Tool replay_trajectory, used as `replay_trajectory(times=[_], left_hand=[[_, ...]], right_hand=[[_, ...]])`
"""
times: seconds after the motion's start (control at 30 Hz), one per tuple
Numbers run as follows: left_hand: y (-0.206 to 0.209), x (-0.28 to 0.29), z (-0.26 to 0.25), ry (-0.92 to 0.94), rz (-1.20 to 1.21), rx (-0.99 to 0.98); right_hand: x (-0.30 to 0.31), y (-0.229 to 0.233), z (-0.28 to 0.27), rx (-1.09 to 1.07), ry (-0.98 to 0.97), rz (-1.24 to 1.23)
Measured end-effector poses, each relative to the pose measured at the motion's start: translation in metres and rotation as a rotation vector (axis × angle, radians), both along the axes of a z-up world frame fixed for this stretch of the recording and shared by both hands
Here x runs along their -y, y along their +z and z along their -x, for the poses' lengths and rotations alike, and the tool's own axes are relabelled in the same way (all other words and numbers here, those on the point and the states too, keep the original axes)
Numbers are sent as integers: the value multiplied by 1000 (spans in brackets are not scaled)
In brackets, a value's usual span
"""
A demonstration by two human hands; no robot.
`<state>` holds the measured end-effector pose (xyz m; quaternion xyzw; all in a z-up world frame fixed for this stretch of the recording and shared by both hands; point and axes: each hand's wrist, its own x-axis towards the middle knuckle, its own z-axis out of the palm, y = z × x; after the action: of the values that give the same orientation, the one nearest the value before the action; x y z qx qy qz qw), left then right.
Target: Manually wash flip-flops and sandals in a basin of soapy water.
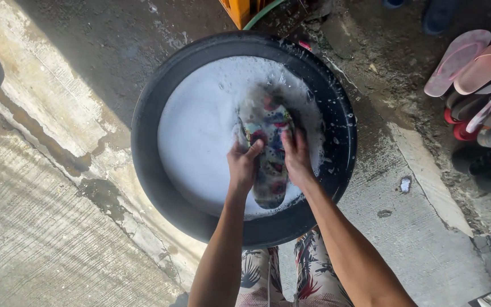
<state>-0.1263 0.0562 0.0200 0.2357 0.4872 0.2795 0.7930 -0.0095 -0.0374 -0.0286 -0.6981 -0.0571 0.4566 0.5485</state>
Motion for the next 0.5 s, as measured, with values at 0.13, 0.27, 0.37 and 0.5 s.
replay_trajectory(times=[0.13,0.27,0.37,0.5], left_hand=[[1,9,7,-26,-18,-72],[45,-5,-8,-39,-139,-21],[65,-10,-18,-64,-182,-3],[70,-11,-20,-61,-251,-61]], right_hand=[[-16,18,-4,41,-159,64],[-38,86,-8,241,-36,-107],[-28,56,-11,332,-104,-125],[-31,76,-14,496,-48,9]])
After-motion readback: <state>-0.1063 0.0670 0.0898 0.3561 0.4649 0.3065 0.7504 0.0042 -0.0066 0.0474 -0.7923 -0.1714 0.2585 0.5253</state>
